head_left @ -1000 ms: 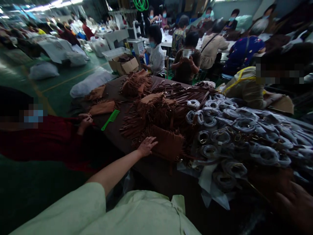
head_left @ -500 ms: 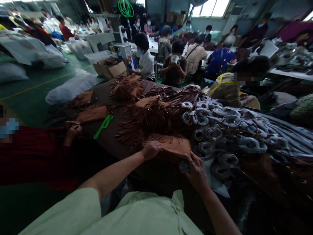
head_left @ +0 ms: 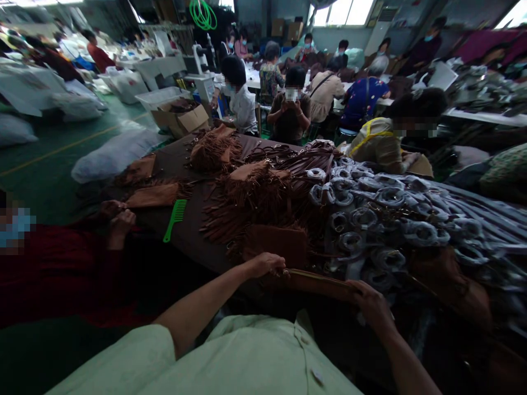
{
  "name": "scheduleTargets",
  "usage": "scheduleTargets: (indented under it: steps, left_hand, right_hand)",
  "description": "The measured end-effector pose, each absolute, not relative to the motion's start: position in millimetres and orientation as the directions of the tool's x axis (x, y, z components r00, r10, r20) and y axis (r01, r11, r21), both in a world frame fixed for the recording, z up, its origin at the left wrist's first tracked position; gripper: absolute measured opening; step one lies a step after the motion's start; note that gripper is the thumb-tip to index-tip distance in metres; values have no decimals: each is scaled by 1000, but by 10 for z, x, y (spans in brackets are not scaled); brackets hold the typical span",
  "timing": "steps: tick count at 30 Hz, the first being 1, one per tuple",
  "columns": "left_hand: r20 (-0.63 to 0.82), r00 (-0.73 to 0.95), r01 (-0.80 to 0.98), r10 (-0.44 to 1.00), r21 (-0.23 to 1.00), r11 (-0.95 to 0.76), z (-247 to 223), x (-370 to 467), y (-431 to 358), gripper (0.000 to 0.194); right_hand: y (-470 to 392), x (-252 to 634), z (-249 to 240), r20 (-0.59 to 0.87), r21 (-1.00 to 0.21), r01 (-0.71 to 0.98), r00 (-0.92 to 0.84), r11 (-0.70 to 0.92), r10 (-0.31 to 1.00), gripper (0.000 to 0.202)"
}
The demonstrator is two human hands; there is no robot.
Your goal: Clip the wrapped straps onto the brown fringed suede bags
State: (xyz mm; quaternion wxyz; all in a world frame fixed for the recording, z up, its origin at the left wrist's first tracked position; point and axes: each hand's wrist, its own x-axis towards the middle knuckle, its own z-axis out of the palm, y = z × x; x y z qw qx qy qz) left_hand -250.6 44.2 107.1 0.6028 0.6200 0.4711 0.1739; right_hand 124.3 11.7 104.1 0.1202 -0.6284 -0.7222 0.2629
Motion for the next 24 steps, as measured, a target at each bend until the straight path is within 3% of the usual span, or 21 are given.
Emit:
scheduleTargets:
  steps: [2,5,9,13,16,20,22,24]
  left_hand:
    - [-268,507,486,819,874,-15,1051,-2461,382,38]
    - [-200,512,613,836,766,-193,1032,-2363,329,29]
    - [-164,504,634,848,737,-234,1018,-2295,283,24]
    - [-144,503,656,852,705,-269,1065,-2289,214,23]
    - [-158,502,676,850,685,-272,1106,-2278,151,22]
    - [-149,468,671,871,701,-241,1097,-2244,65,22]
    - [-138,461,657,877,718,-232,1081,-2226,21,22]
    - [-122,475,633,871,735,-243,1078,-2205,-27,21]
  right_hand:
    - [73,1279,984,-178,-532,845,-166,47,970,35]
    - [12,1221,1023,-134,-476,877,-148,67,980,32]
    - [-70,700,1318,164,-334,908,-208,253,964,36]
    - [-136,27,1553,232,-409,829,-310,381,922,25]
    - [-228,-177,1507,174,-475,838,-208,267,962,25]
    - [-384,-224,1312,-182,-522,853,-90,-19,979,51]
    - [-430,-295,1268,-180,-521,853,-81,-26,980,44]
    - [-454,-400,1278,-54,-501,865,-78,40,995,34]
